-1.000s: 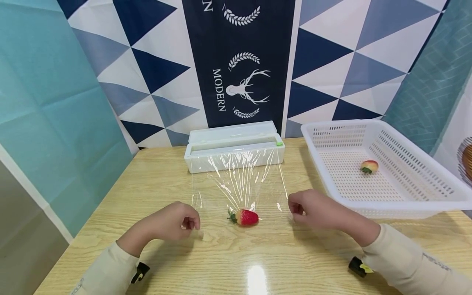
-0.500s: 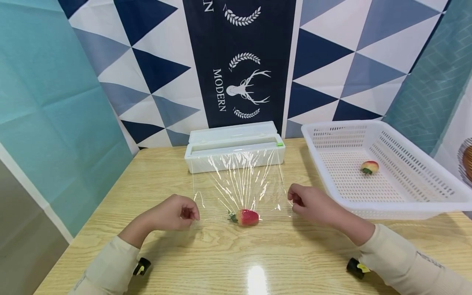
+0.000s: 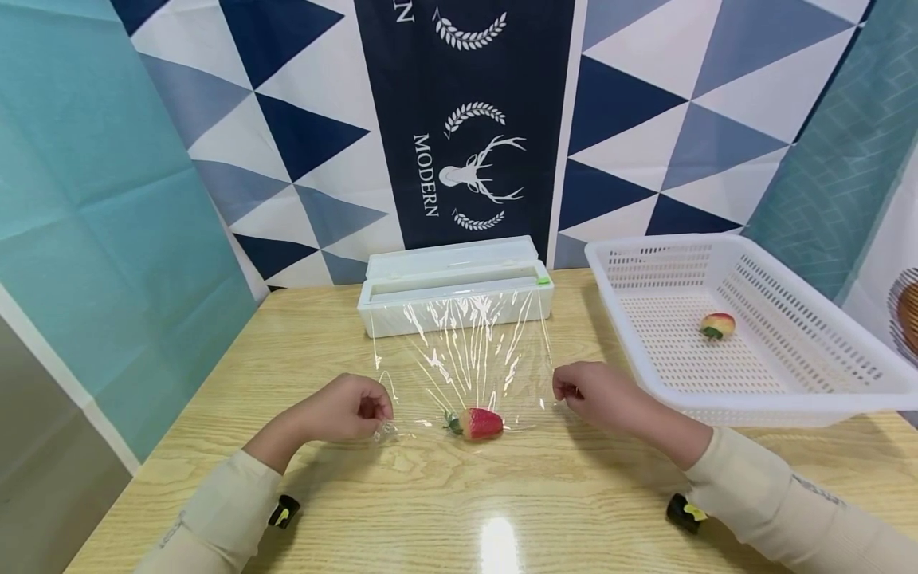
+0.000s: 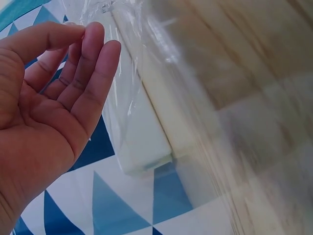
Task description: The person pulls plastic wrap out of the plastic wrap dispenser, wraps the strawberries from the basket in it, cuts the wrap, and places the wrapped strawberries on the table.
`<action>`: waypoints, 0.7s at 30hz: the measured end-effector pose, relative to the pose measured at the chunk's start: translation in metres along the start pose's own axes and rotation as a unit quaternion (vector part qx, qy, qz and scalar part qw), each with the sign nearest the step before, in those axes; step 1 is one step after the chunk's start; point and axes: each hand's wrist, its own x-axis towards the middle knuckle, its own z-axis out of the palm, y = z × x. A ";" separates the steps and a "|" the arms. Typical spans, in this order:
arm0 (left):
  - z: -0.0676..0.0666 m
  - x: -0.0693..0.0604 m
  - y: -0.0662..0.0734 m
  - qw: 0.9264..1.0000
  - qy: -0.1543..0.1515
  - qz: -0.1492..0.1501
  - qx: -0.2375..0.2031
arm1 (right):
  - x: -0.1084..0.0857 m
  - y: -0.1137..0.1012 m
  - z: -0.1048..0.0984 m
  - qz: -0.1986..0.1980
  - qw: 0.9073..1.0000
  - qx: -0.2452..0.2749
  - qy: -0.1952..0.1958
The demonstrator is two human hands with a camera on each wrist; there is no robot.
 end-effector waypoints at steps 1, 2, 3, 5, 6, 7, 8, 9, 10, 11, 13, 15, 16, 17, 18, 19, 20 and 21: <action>0.000 0.000 -0.001 1.000 -0.001 -0.001 0.002 | 0.001 0.000 0.000 0.002 1.000 -0.004 -0.006; 0.000 0.001 -0.002 1.000 -0.002 -0.001 0.003 | 0.001 0.000 0.001 0.003 1.000 -0.008 -0.013; 0.000 0.001 -0.002 1.000 -0.003 -0.002 0.005 | 0.001 0.000 0.001 0.004 1.000 -0.011 -0.019; 0.001 0.002 -0.004 1.000 -0.006 -0.005 0.009 | 0.002 0.000 0.002 0.010 0.999 -0.016 -0.031; 0.001 0.002 -0.005 1.000 -0.008 -0.005 0.013 | 0.002 0.000 0.003 0.012 0.999 -0.017 -0.037; 0.001 0.003 -0.006 1.000 -0.009 -0.006 0.018 | 0.002 0.000 0.003 0.015 0.999 -0.017 -0.043; 0.001 0.003 -0.006 1.000 -0.010 -0.006 0.024 | 0.002 0.001 0.003 0.016 0.999 -0.016 -0.048; 0.002 0.004 -0.007 0.999 -0.011 -0.006 0.031 | 0.002 0.001 0.003 0.017 0.998 -0.015 -0.052; 0.002 0.004 -0.007 0.999 -0.013 -0.004 0.038 | 0.003 0.001 0.003 0.015 0.998 -0.016 -0.056; 0.003 0.005 -0.008 0.999 -0.014 -0.003 0.045 | 0.003 0.001 0.003 0.011 0.998 -0.017 -0.059; 0.004 0.007 -0.009 0.998 -0.017 -0.001 0.059 | 0.003 0.000 0.003 0.001 0.998 -0.019 -0.063; 0.005 0.009 -0.009 0.998 -0.022 -0.002 0.067 | 0.004 -0.001 0.004 -0.007 0.997 -0.021 -0.067; 0.006 0.009 -0.009 0.997 -0.025 -0.002 0.070 | 0.004 -0.001 0.004 -0.013 0.997 -0.023 -0.069; 0.007 0.010 -0.009 0.997 -0.028 -0.004 0.072 | 0.005 -0.001 0.004 -0.017 0.997 -0.026 -0.070; 0.007 0.011 -0.009 0.997 -0.032 -0.005 0.075 | 0.005 -0.001 0.005 -0.019 0.997 -0.027 -0.073; 0.008 0.012 -0.009 0.996 -0.035 -0.005 0.078 | 0.006 0.000 0.006 -0.021 0.997 -0.030 -0.075; 0.009 0.012 -0.009 0.996 -0.038 -0.004 0.082 | 0.006 0.000 0.007 -0.023 0.996 -0.033 -0.076; 0.010 0.013 -0.008 0.995 -0.040 -0.002 0.086 | 0.006 0.000 0.007 -0.026 0.996 -0.036 -0.077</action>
